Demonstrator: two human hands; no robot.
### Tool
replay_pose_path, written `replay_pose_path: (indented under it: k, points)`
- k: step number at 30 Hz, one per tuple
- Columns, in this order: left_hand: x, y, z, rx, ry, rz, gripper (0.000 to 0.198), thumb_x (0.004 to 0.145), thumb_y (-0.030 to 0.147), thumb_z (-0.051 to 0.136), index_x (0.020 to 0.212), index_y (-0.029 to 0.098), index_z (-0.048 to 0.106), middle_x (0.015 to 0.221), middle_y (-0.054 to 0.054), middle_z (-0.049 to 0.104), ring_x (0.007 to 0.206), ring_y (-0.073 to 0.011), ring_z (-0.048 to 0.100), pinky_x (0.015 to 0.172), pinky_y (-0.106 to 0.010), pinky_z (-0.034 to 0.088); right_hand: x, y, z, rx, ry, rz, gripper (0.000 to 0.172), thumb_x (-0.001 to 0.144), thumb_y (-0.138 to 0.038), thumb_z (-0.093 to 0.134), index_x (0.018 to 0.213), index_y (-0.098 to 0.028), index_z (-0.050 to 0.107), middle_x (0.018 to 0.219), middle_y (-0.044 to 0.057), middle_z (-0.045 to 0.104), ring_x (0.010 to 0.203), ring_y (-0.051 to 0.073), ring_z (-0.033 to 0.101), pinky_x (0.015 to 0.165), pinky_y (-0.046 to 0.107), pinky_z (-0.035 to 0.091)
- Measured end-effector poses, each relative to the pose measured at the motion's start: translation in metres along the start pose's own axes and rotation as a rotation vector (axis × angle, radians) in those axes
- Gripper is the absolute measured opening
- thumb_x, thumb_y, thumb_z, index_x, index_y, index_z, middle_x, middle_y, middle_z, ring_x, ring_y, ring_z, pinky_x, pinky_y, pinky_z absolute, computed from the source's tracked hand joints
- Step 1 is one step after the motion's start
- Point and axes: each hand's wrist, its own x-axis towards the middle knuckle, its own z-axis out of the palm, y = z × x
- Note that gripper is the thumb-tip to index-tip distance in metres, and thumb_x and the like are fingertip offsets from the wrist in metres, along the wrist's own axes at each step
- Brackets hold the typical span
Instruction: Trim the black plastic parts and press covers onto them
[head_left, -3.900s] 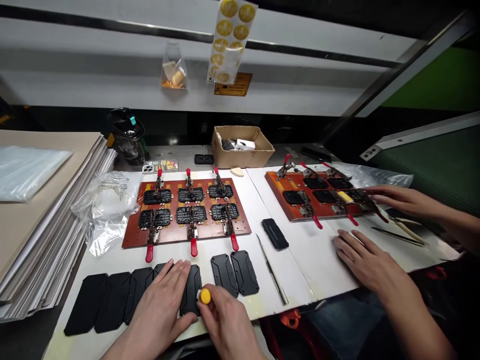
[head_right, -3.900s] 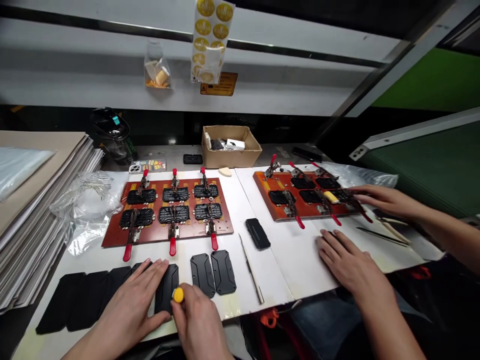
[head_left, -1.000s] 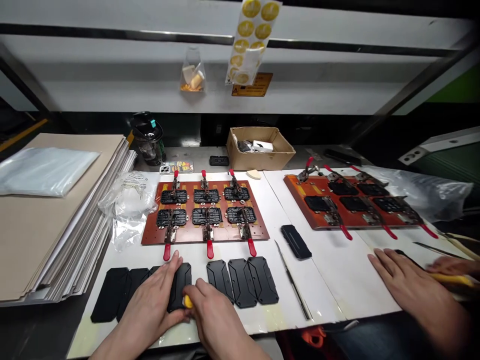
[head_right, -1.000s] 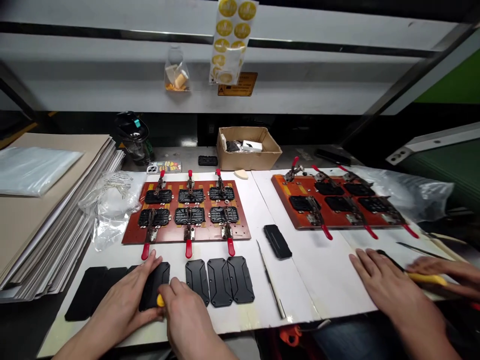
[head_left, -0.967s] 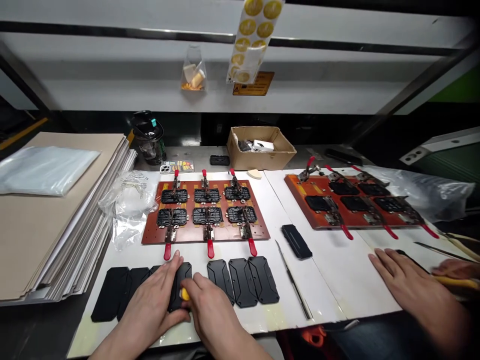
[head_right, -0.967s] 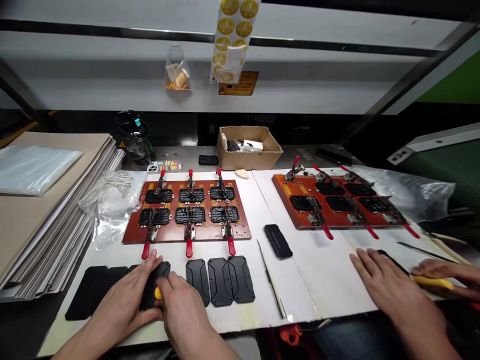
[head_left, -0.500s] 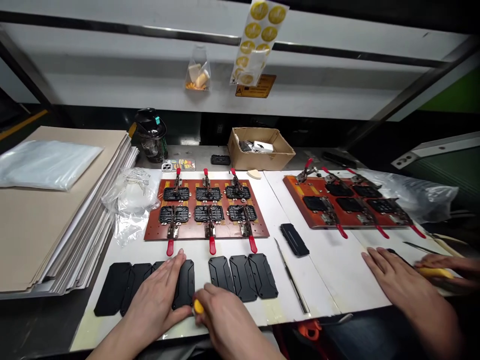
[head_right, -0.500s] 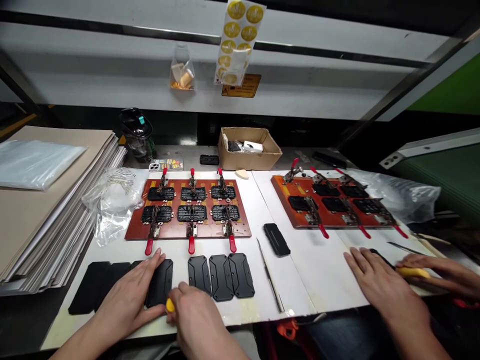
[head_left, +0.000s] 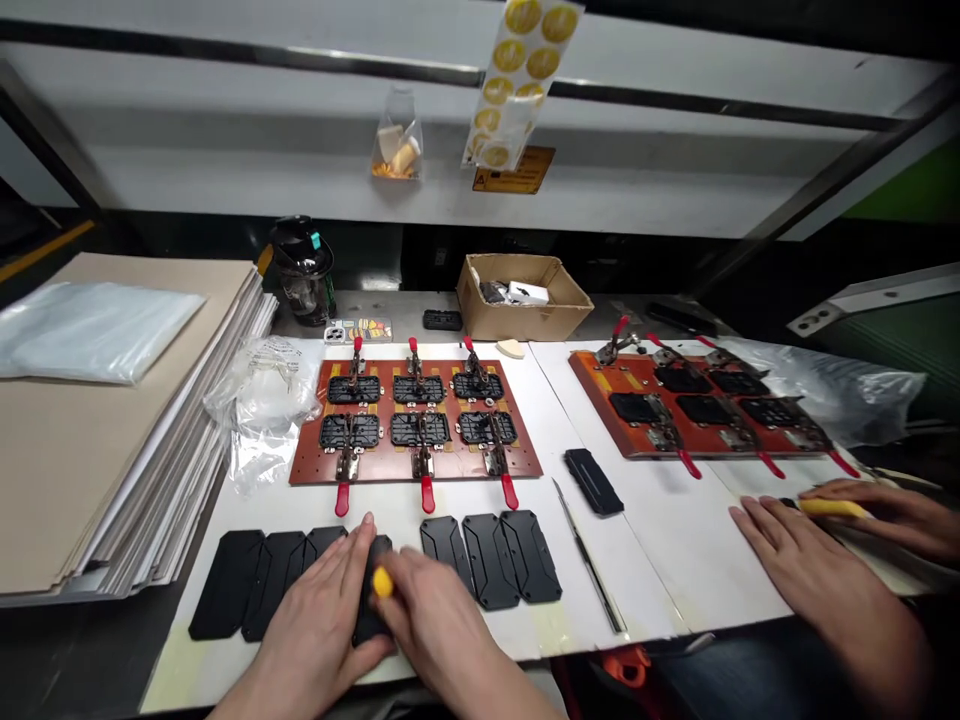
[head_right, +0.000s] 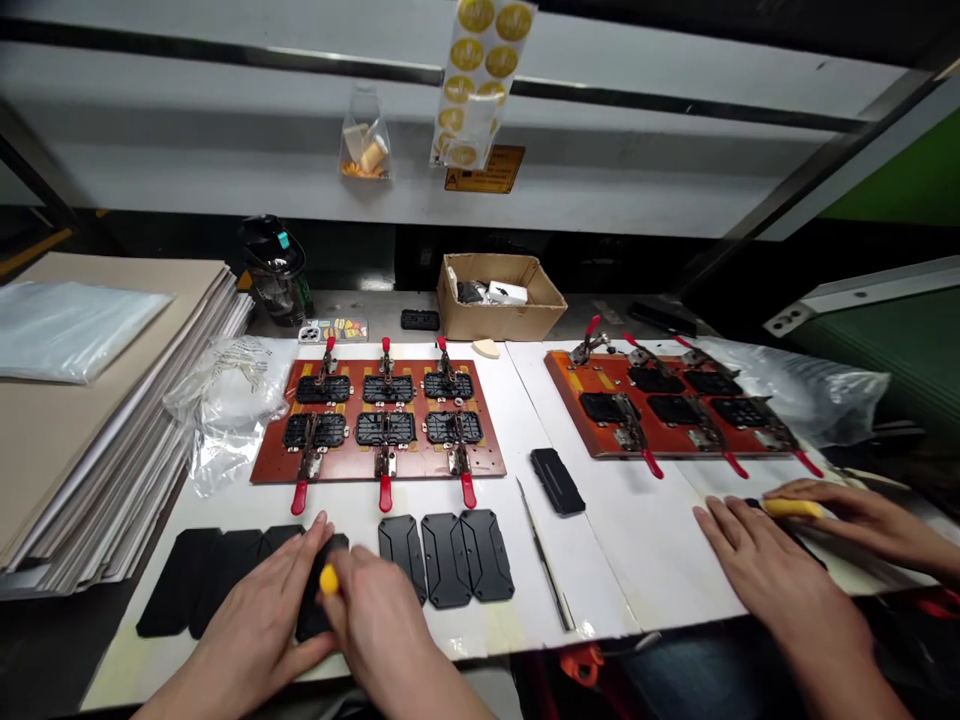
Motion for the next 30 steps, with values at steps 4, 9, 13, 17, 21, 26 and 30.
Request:
replay_pose_path:
  k: [4, 9, 13, 17, 21, 26, 30]
  points:
    - [0.002, -0.001, 0.001, 0.006, 0.039, 0.013, 0.128, 0.066, 0.042, 0.082, 0.158, 0.005, 0.001, 0.149, -0.017, 0.045, 0.128, -0.0281, 0.058, 0.100, -0.034, 0.057, -0.002, 0.004, -0.001, -0.016, 0.100, 0.098, 0.019, 0.096, -0.020, 0.054, 0.113, -0.023, 0.062, 0.102, 0.004, 0.065, 0.087, 0.022, 0.066, 0.072, 0.027, 0.044]
    - [0.003, -0.003, 0.005, -0.014, 0.078, 0.028, 0.133, 0.064, 0.044, 0.082, 0.158, 0.008, -0.005, 0.146, -0.018, 0.048, 0.122, -0.0309, 0.062, 0.095, -0.037, 0.060, -0.004, 0.011, 0.004, 0.126, 0.202, 0.049, 0.025, 0.099, -0.021, 0.050, 0.122, -0.024, 0.058, 0.106, 0.004, 0.064, 0.092, 0.021, 0.065, 0.080, 0.028, 0.047]
    - [0.005, -0.004, 0.009, -0.022, 0.092, 0.010, 0.129, 0.065, 0.041, 0.078, 0.158, 0.009, -0.007, 0.145, -0.018, 0.049, 0.120, -0.0307, 0.063, 0.092, -0.038, 0.062, -0.019, 0.013, 0.013, 0.118, 0.128, 0.076, 0.024, 0.095, -0.016, 0.050, 0.115, -0.021, 0.062, 0.103, 0.006, 0.066, 0.091, 0.023, 0.066, 0.078, 0.029, 0.049]
    - [0.005, -0.005, 0.009, -0.045, 0.106, 0.011, 0.121, 0.069, 0.036, 0.073, 0.158, 0.008, -0.004, 0.145, -0.017, 0.049, 0.120, -0.0279, 0.063, 0.095, -0.036, 0.061, -0.031, 0.013, 0.021, 0.139, 0.020, 0.086, 0.030, 0.088, -0.012, 0.055, 0.116, -0.019, 0.064, 0.106, 0.007, 0.068, 0.093, 0.023, 0.068, 0.079, 0.027, 0.049]
    - [0.003, -0.004, 0.009, -0.050, 0.092, 0.014, 0.118, 0.068, 0.036, 0.073, 0.159, 0.011, 0.000, 0.147, -0.016, 0.048, 0.123, -0.0292, 0.061, 0.096, -0.038, 0.060, -0.021, 0.005, 0.016, 0.135, 0.118, 0.111, 0.023, 0.094, -0.015, 0.051, 0.113, -0.019, 0.064, 0.101, 0.007, 0.068, 0.089, 0.022, 0.066, 0.076, 0.027, 0.047]
    - [0.002, -0.001, 0.008, -0.021, 0.087, 0.010, 0.116, 0.067, 0.032, 0.069, 0.158, 0.007, 0.003, 0.148, -0.018, 0.047, 0.127, -0.0290, 0.058, 0.100, -0.039, 0.058, -0.026, 0.004, 0.008, 0.194, 0.111, 0.070, 0.016, 0.088, -0.012, 0.056, 0.100, -0.018, 0.064, 0.098, 0.006, 0.068, 0.084, 0.020, 0.065, 0.071, 0.024, 0.044]
    - [0.001, 0.000, 0.010, -0.013, 0.095, 0.017, 0.113, 0.068, 0.032, 0.068, 0.158, 0.007, 0.003, 0.147, -0.017, 0.048, 0.127, -0.0283, 0.058, 0.100, -0.039, 0.058, -0.027, 0.006, 0.008, 0.171, 0.108, 0.060, 0.009, 0.087, -0.012, 0.058, 0.092, -0.018, 0.062, 0.090, 0.004, 0.068, 0.080, 0.019, 0.064, 0.068, 0.024, 0.042]
